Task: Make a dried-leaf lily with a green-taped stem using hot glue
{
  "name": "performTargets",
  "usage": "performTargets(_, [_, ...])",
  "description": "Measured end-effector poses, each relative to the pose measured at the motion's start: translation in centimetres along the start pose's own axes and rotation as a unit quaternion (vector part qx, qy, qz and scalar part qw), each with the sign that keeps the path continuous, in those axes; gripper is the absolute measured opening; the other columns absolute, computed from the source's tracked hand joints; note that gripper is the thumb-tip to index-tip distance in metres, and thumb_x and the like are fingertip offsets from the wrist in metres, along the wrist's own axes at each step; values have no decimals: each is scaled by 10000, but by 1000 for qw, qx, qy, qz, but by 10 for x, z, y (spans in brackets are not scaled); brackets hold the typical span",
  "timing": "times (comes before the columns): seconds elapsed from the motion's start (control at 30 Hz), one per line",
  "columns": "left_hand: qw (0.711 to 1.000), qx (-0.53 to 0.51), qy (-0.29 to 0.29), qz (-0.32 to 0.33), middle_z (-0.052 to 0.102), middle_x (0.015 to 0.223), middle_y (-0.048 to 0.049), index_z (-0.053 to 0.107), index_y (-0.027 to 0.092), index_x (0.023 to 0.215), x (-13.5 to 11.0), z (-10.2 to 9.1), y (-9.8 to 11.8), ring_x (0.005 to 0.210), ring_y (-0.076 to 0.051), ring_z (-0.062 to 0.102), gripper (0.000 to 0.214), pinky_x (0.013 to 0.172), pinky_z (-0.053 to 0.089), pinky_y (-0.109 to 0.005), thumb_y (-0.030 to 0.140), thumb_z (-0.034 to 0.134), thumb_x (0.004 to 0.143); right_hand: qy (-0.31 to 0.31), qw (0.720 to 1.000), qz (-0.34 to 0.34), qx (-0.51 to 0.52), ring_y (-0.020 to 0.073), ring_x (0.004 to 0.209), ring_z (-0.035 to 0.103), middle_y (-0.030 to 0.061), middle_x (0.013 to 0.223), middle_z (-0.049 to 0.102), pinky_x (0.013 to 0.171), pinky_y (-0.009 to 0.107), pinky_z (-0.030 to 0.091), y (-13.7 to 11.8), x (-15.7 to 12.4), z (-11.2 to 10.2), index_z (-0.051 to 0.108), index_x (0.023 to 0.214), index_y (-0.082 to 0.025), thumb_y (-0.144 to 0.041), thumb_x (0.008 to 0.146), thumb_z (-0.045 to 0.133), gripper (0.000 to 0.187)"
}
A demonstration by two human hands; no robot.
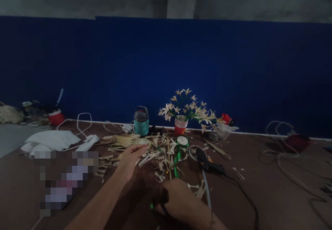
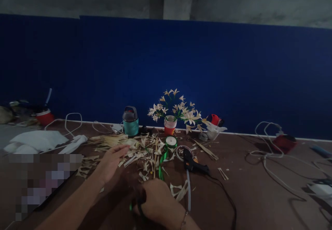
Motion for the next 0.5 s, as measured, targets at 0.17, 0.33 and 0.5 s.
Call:
performTargets(0.17, [999, -10, -33, -22, 632, 586, 9, 681, 145, 632, -5, 10, -7, 587, -112, 552, 175, 615, 422, -217, 235, 779, 518, -40, 999, -5, 18, 178, 593, 599, 52, 712, 697, 481, 218, 322, -6, -5, 12, 664, 906, -189, -197, 547, 624, 362])
performTargets(0.33, [996, -17, -57, -73, 641, 572, 2, 660, 142, 647, -12, 19, -26, 521, -118, 565, 208, 541, 431, -229, 258, 779, 521, -81, 964, 29, 250, 131, 552, 564, 2, 652, 662, 453, 178, 365, 7, 2, 14, 668, 844, -161, -191, 581, 599, 273])
performTargets(0.5, [995, 26, -70, -67, 637, 537, 6, 655, 142, 636, -21, 30, -37, 474, -117, 554, 205, 484, 422, -219, 277, 767, 530, 151, 897, 99, 403, 152, 612, 589, 48, 777, 680, 517, 215, 438, 35, 14, -18, 659, 868, -131, -265, 675, 588, 246])
Point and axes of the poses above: each hand's wrist, its own x-axis towards the middle knuckle, its own z-axis out of the palm, y = z × x, the point moved 9 cm from there along x, towards the middle knuckle
